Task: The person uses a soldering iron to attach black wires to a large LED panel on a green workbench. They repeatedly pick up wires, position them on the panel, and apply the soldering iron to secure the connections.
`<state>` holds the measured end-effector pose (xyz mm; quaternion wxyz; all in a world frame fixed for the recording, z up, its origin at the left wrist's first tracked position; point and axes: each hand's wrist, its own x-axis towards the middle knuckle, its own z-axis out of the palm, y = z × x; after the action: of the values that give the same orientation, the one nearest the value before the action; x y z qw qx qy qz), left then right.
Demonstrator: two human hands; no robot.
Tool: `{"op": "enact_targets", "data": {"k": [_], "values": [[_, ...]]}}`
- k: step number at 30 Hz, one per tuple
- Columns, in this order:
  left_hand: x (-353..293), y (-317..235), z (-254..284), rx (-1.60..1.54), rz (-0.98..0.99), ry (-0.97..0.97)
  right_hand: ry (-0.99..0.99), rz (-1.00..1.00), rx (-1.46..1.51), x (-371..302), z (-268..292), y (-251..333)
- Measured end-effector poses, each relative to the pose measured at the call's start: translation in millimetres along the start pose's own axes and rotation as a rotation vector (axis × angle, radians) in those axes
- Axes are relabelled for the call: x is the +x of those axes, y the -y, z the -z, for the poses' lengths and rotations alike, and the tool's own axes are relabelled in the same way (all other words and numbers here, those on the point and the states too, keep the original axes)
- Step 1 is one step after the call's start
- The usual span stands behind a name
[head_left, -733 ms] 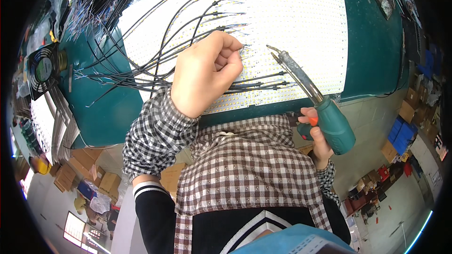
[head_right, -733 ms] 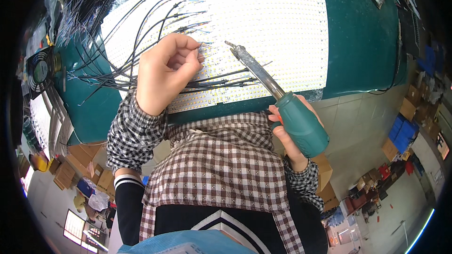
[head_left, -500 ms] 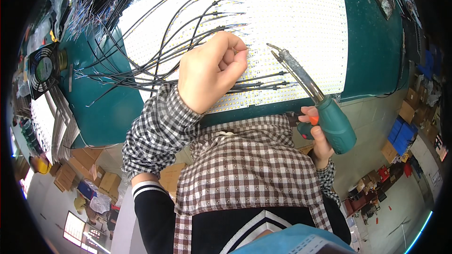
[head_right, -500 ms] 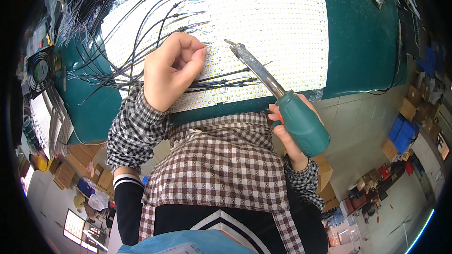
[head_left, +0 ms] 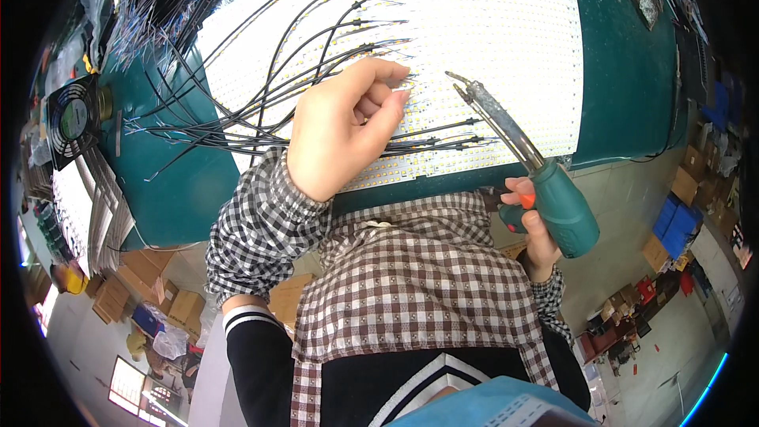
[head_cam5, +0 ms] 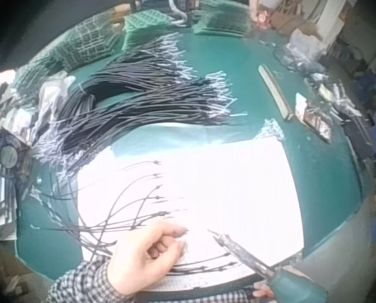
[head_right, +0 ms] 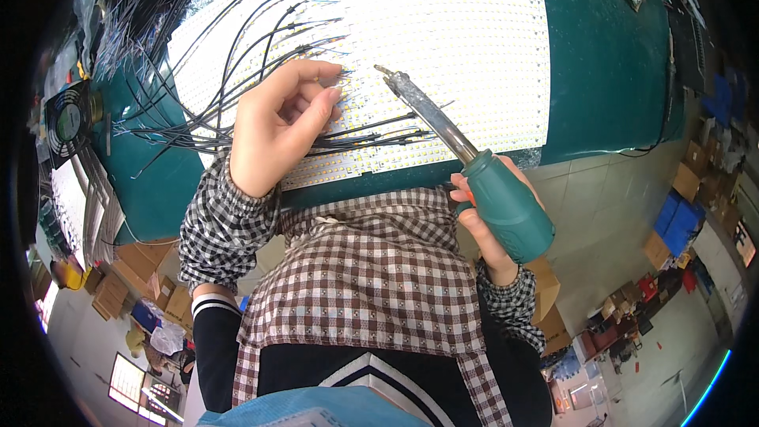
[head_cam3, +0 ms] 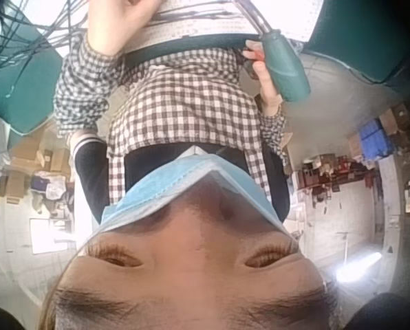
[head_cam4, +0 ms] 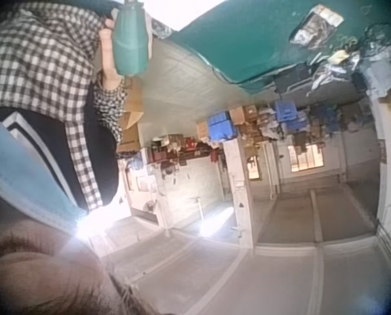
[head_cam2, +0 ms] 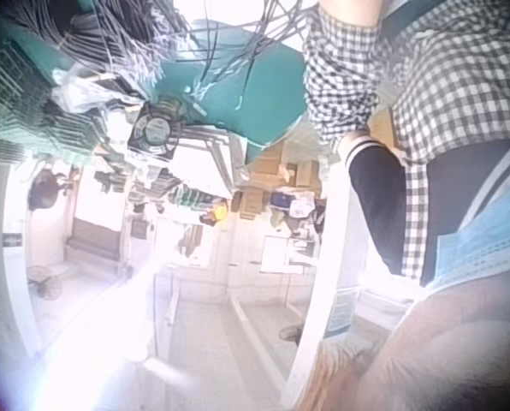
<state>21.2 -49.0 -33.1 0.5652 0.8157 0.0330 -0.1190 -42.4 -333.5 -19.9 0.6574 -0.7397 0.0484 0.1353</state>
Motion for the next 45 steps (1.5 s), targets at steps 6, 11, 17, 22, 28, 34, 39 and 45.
{"op": "enact_targets", "data": {"k": [6,11,17,22,28,34,39,45], "values": [[3.8,2.3,0.9,0.238,-0.276,-0.111,-0.008,-0.045,0.062,-4.8,4.7,-8.2],[3.8,-0.4,2.5,0.146,-0.246,-0.029,-0.008,-0.065,0.106,-6.7,5.5,-10.3],[9.1,2.6,-1.0,0.163,-0.243,-0.054,-0.011,-0.073,0.11,-8.7,7.4,-13.7],[12.3,1.4,-4.4,0.317,-0.3,-0.068,-0.019,-0.075,0.121,-11.3,8.1,-15.3],[13.9,-1.6,-4.6,0.266,-0.268,-0.079,-0.009,-0.084,0.11,-11.0,7.8,-11.6],[12.8,-1.0,-7.5,0.368,-0.292,-0.083,-0.017,-0.083,0.121,-12.4,7.0,-11.8],[12.4,-1.0,-8.6,0.402,-0.292,-0.088,0.036,-0.04,0.072,-9.8,8.0,-13.6],[13.0,-1.7,-7.4,0.41,-0.278,-0.072,0.05,-0.015,0.053,-7.2,4.1,-7.9]]}}
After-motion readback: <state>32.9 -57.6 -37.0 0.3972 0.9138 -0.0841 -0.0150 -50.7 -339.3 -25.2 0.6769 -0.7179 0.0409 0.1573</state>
